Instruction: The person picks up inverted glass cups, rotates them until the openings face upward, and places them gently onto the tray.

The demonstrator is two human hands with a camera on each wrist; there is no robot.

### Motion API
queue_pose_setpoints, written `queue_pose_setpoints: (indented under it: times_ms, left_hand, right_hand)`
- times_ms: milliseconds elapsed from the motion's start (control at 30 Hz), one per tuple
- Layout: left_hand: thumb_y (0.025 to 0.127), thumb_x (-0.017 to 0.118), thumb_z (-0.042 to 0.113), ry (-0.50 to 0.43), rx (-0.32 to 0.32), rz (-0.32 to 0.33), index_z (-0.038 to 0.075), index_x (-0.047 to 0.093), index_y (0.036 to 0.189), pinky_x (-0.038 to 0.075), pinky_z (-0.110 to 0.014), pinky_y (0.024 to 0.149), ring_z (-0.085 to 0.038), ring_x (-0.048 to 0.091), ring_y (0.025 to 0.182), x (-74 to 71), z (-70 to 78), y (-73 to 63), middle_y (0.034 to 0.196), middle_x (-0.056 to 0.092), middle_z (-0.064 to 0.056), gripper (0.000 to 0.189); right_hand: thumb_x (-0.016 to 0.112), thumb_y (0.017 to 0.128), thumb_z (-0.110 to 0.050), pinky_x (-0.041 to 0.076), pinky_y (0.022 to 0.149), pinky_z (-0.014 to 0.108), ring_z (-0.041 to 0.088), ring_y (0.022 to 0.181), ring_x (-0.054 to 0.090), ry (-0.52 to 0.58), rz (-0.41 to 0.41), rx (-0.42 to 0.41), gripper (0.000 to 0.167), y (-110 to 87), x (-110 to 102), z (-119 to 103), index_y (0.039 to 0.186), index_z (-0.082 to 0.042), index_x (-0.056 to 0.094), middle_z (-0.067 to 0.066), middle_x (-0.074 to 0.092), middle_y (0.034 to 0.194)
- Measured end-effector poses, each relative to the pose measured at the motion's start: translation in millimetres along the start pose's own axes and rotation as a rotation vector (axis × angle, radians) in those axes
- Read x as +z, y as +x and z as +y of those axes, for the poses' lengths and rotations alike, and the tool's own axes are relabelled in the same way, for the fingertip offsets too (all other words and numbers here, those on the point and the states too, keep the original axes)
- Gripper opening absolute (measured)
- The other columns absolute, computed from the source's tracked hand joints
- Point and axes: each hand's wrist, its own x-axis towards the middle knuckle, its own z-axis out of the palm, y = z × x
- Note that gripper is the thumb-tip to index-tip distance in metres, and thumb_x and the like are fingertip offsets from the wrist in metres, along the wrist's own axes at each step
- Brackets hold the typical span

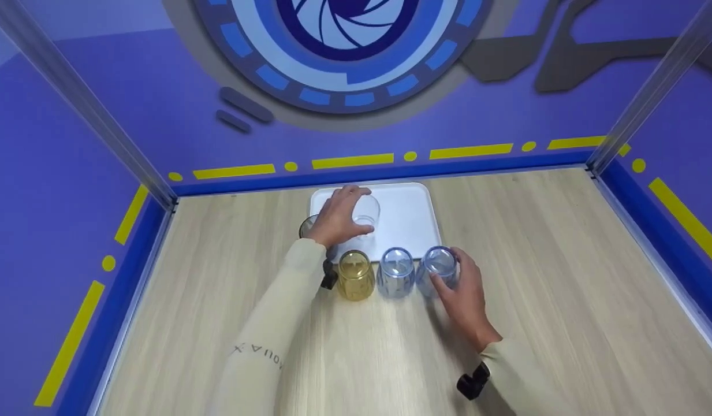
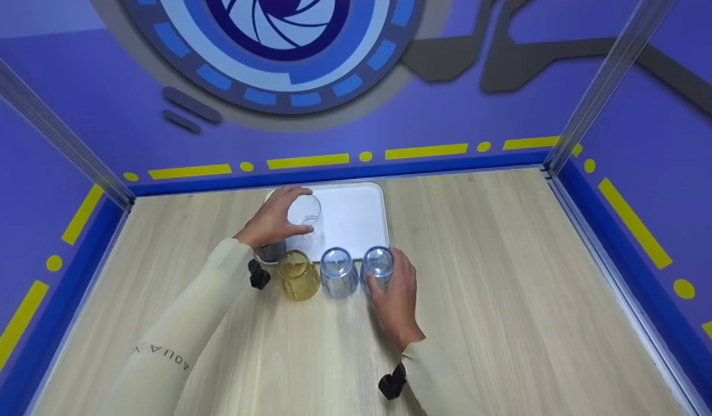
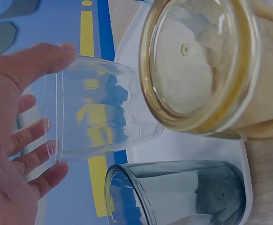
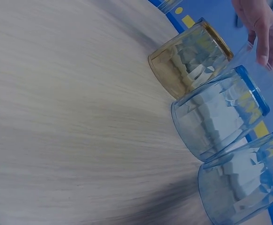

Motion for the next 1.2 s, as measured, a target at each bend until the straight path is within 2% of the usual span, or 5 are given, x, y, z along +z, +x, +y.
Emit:
queue_pose_setpoints:
  times_ms: [133, 333, 667, 1200]
  left_hand:
    - [0.076, 0.082, 0.032, 0.008, -0.009, -0.007, 0.022, 0.047, 0.141, 0.032, -0.043, 0.114, -0.022, 0.038, 0.137, 1.3, -0.8, 0.8, 0.147, 0.043, -0.001, 0.075]
    - [0.076, 0.082, 0.033, 0.015, -0.029, -0.024, 0.023, 0.046, 0.142, 0.032, -0.042, 0.115, -0.021, 0.038, 0.137, 3.0, -0.7, 2.0, 0.148, 0.042, 0.000, 0.076]
    - [0.076, 0.081, 0.032, 0.039, 0.014, -0.012, 0.020, 0.047, 0.140, 0.036, -0.044, 0.110, -0.023, 0.042, 0.133, 3.3, -6.5, 1.9, 0.142, 0.047, -0.002, 0.074]
    - [0.075, 0.082, 0.031, 0.040, -0.042, -0.019, 0.021, 0.047, 0.140, 0.034, -0.042, 0.113, -0.022, 0.040, 0.135, 4.9, -13.7, 2.9, 0.144, 0.046, -0.001, 0.075]
  right_hand:
    - [0.064, 0.092, -0.024, 0.026, 0.118, 0.050, 0.030, 0.140, 0.032, -0.002, 0.008, -0.008, 0.068, 0.1, 0.9, -1.7, 0.148, -0.009, 0.029, 0.013, 0.034, 0.150]
    - [0.063, 0.093, -0.024, 0.026, 0.118, 0.049, 0.030, 0.141, 0.032, -0.016, 0.006, 0.023, 0.067, 0.7, 1.2, -2.9, 0.148, -0.009, 0.028, 0.013, 0.034, 0.150]
    - [0.065, 0.092, -0.026, 0.025, 0.118, 0.050, 0.031, 0.142, 0.031, -0.038, -0.005, 0.022, 0.071, 4.3, 0.5, -2.9, 0.149, -0.007, 0.027, 0.015, 0.032, 0.152]
    - [0.067, 0.091, -0.028, 0.023, 0.119, 0.049, 0.031, 0.145, 0.028, -0.003, -0.046, 0.063, 0.076, 5.5, 1.0, 1.0, 0.150, -0.008, 0.023, 0.015, 0.029, 0.154]
